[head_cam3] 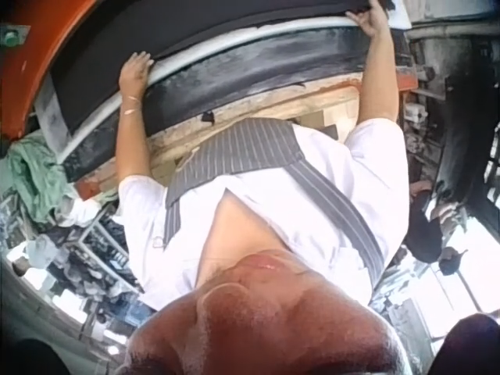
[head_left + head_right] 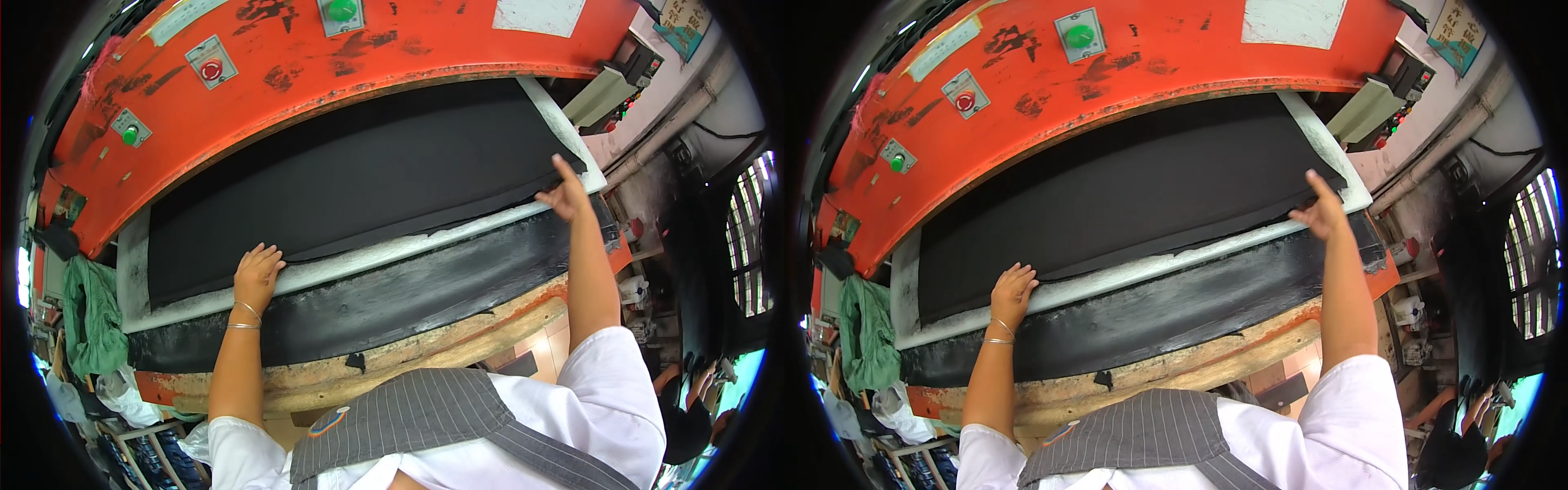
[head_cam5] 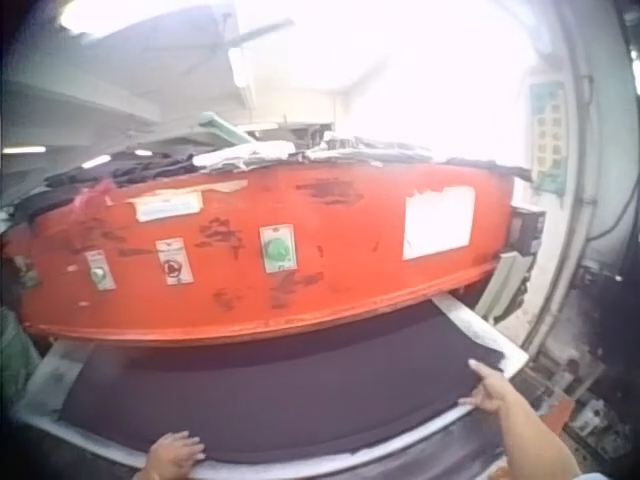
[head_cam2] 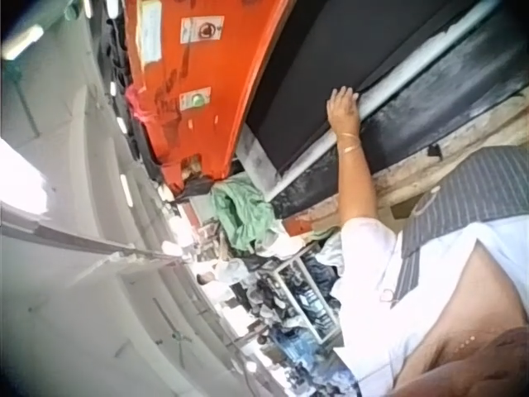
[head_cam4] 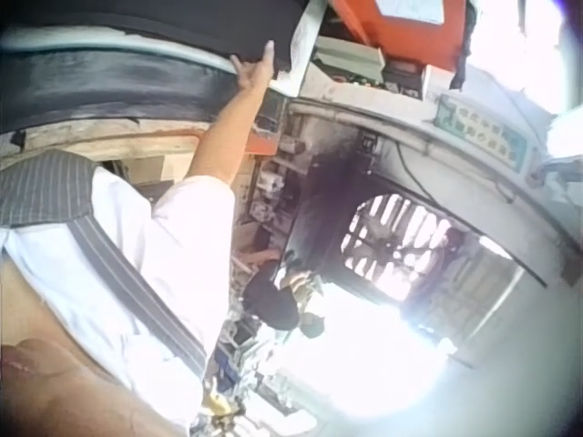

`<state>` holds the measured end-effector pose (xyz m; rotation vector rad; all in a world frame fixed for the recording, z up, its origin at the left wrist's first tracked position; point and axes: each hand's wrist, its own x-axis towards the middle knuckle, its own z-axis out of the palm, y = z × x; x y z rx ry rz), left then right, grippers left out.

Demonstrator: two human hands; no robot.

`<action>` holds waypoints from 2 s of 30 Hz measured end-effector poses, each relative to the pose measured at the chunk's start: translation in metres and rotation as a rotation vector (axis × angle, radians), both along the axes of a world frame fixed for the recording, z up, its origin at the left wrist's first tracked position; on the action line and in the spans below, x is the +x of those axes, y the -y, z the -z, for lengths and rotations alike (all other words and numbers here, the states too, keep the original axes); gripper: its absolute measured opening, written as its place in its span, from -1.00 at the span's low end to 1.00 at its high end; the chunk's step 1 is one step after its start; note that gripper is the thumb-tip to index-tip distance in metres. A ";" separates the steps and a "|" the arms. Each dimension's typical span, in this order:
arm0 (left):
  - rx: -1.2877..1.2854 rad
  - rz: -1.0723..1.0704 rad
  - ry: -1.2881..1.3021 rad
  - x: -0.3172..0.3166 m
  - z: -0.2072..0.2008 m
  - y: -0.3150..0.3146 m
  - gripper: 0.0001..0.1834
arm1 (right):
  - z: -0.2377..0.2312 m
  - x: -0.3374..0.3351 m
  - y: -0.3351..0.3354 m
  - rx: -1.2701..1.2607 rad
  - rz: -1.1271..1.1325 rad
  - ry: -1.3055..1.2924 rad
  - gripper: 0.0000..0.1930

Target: The recorder thins a sheet of synthetic material using an industrial splitting machine and trims the edges with scissors.

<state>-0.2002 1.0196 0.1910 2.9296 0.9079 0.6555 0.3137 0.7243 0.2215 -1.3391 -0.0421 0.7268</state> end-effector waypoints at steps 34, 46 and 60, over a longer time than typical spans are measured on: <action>0.062 0.151 0.265 -0.011 0.013 0.012 -0.79 | 0.049 -0.050 -0.010 -0.210 0.151 0.090 -0.57; 0.075 -0.224 0.257 -0.102 0.017 -0.043 -0.55 | 0.047 -0.087 -0.024 -0.139 -0.054 0.123 -0.69; 0.274 -0.275 0.237 -0.143 -0.027 -0.090 -0.73 | 0.065 -0.054 -0.035 -0.299 -0.013 0.162 -0.73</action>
